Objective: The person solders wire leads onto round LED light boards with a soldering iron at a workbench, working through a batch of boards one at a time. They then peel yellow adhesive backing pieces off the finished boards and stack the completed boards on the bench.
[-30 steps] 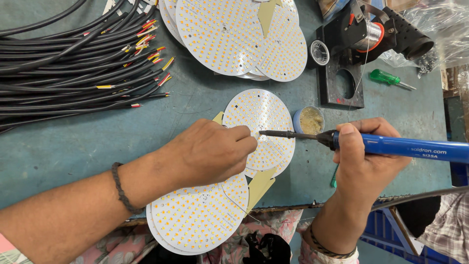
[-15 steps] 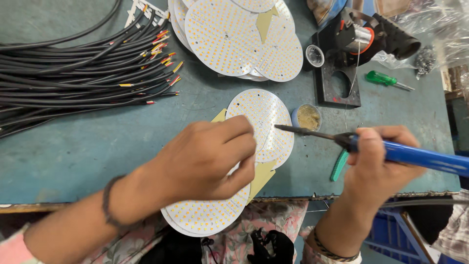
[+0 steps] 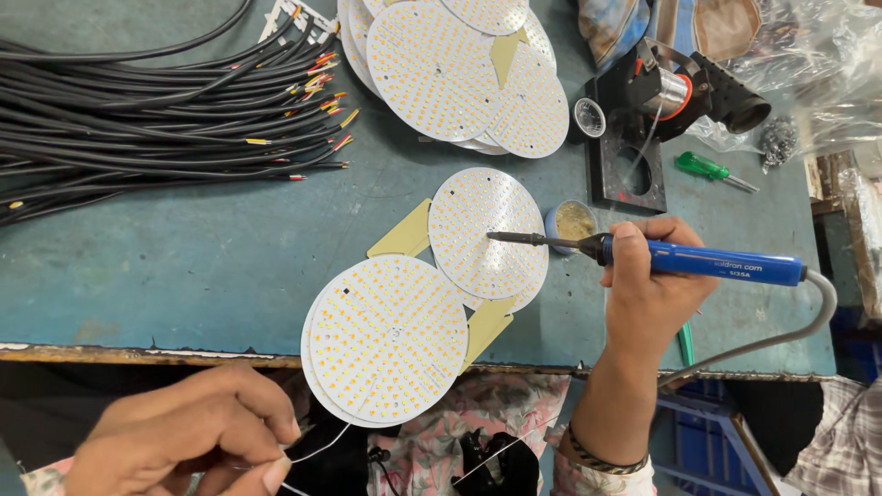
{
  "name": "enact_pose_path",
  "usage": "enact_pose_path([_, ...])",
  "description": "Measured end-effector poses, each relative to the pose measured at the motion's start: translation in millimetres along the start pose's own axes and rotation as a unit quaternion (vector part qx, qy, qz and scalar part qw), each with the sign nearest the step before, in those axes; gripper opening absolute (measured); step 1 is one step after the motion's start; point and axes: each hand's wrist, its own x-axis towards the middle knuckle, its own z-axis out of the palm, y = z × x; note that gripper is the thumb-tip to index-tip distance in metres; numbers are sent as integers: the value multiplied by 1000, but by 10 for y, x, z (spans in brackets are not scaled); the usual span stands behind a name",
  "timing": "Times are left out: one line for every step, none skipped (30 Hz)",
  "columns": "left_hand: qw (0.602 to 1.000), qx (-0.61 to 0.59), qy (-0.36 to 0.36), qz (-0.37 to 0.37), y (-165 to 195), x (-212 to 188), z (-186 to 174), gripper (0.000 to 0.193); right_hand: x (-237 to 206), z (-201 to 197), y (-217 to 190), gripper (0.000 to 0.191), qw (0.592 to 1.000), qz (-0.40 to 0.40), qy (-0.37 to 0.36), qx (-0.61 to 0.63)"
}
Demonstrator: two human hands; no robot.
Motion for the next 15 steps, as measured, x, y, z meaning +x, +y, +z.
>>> enact_pose_path([1000, -8, -11, -13, -70, -30, -10, 15, 6, -3, 2, 11, 1000, -2, 0, -3])
enact_pose_path([999, -16, -23, -26, -120, -52, -18, 16, 13, -7, 4, 11, 1000, -4, 0, -6])
enact_pose_path([999, -11, -26, -30, -156, -65, -14, 15, 19, -12, 6, 10, 1000, -6, 0, -9])
enact_pose_path([999, -6, -29, -33, -180, -63, -7, 15, 25, -17, 8, 10, 1000, -6, 0, -7])
enact_pose_path([999, -1, -33, -36, -192, -53, 5, 15, 32, -23, 10, 10, 1000, -7, -1, -6])
enact_pose_path([999, -2, -31, -27, -192, -41, 28, 14, 38, -29, 14, 9, 1000, -8, -1, -4])
enact_pose_path([999, -3, -30, -18, -185, -26, 51, 13, 44, -35, 17, 9, 1000, -4, 0, -3])
enact_pose_path([1000, -4, -28, -8, -177, -7, 80, 12, 49, -42, 19, 10, 1000, 1, 1, -2])
enact_pose_path([999, -6, -31, -14, -167, 11, 107, 12, 53, -52, 22, 10, 1000, 5, 3, -1])
enact_pose_path([999, -8, -34, -20, -157, 28, 127, 12, 56, -62, 23, 10, 1000, 3, 1, -2])
enact_pose_path([999, -11, -36, -26, -148, 41, 151, 12, 57, -76, 24, 10, 1000, 1, 0, -2])
enact_pose_path([999, -13, -41, -21, -137, 49, 164, 12, 56, -91, 24, 10, 1000, -1, -2, -3])
enact_pose_path([999, -15, -45, -16, -125, 51, 178, 12, 53, -111, 24, 10, 1000, -5, -7, -5])
enact_pose_path([999, -18, -50, -10, -111, 50, 188, 12, 48, -130, 25, 11, 1000, -9, -12, -7])
enact_pose_path([998, -11, -53, -18, -94, 49, 197, 12, 42, -150, 28, 11, 1000, -13, -18, -9])
